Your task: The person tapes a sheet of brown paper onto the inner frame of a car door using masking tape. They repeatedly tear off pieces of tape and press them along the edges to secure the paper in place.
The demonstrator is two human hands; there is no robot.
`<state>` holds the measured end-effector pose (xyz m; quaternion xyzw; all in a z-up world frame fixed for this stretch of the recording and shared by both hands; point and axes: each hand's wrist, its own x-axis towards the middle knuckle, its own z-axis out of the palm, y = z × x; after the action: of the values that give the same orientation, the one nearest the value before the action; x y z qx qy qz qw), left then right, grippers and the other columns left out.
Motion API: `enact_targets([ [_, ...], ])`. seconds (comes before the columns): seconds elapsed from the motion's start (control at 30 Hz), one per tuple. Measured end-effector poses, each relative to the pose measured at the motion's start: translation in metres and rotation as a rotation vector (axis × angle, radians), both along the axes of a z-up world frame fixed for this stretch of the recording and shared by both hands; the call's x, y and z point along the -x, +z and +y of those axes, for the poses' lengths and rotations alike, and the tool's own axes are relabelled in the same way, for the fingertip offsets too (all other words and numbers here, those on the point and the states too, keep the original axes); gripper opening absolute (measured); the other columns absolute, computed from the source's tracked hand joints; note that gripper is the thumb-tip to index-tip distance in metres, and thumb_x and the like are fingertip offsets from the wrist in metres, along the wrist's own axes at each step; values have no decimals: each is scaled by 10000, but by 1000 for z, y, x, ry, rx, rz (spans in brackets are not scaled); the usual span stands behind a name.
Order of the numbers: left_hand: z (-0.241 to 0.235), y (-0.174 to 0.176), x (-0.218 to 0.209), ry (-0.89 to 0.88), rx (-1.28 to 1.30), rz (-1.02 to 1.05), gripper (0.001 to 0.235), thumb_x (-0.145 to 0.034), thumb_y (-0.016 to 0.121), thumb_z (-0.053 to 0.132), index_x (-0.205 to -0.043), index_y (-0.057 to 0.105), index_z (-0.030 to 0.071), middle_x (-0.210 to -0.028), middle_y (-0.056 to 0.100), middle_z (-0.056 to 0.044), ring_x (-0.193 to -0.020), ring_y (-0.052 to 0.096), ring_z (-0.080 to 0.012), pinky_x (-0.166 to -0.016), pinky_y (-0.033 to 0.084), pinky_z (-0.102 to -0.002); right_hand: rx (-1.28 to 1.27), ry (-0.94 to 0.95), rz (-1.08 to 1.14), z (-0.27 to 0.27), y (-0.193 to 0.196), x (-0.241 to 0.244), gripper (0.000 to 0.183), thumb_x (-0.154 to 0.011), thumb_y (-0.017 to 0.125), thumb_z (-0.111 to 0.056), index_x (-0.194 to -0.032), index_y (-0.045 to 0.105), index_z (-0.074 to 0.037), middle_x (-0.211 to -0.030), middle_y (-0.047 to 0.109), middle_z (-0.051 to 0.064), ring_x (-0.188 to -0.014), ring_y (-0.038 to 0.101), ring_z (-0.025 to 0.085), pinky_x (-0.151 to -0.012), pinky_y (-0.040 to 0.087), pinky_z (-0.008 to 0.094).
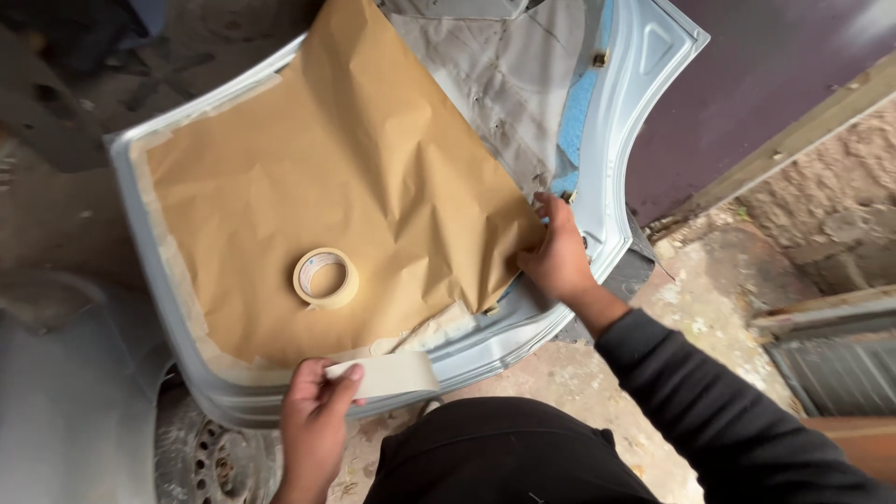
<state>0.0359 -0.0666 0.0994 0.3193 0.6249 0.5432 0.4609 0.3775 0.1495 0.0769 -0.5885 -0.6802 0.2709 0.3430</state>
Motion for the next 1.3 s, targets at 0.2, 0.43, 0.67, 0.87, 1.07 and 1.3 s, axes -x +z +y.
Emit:
enact_targets([
  [0.2, 43, -19, 14, -156, 11, -86, 230, -949, 782, 51, -1113, 658, -53, -891, 685, -101, -721, 619, -141, -645, 627, -321, -456, 620, -622, -33, 33, 19, 183, -947, 730, -313, -1037, 848, -205, -1320, 669, 58, -1475, 462, 379, -1304, 122, 730],
  [0.43, 69, -36, 27, -186, 45, -201, 251, -949, 774, 47, -1138, 632, -38, -924, 698, -108, -742, 618, -137, -655, 625, -311, -385, 871, -859, -7, 51, 42, 313, -994, 648, -285, -1255, 816, -255, -1063, 799, -132, -1193, 549, 209, -1351, 159, 571],
  [0.67, 70, -36, 35, -157, 21, -120, 215, -963, 779, 68, -1080, 628, -33, -847, 657, -86, -678, 581, -129, -643, 625, -309, -642, 1114, -982, 6, 16, 34, 124, -929, 754, -168, -1021, 817, -115, -1048, 804, 21, -1001, 712, 231, -1063, 519, 406],
  [0.87, 62, -43, 48, -110, 44, -88, 210, -970, 774, 69, -1097, 641, -33, -877, 671, -91, -689, 603, -143, -644, 602, -304, -569, 1096, -839, -4, 8, -3, 221, -954, 743, -168, -1161, 792, -110, -1205, 763, 23, -1175, 698, 255, -1089, 597, 415],
  [1.07, 59, -47, 46, -116, 114, -146, 287, -975, 763, 92, -1193, 622, -31, -930, 687, -110, -756, 631, -135, -683, 632, -310, -385, 976, -730, -13, 11, 1, 338, -941, 760, -196, -1264, 796, -105, -1260, 771, 32, -1185, 718, 251, -1148, 545, 420],
  [1.3, 80, -49, 4, -313, 5, -99, 204, -916, 805, 33, -1048, 655, -8, -819, 663, -52, -662, 594, -106, -593, 502, -244, -136, 778, -423, -27, 41, 5, 314, -997, 651, -179, -1198, 830, -17, -1322, 709, 139, -1166, 676, 315, -1039, 581, 418],
])
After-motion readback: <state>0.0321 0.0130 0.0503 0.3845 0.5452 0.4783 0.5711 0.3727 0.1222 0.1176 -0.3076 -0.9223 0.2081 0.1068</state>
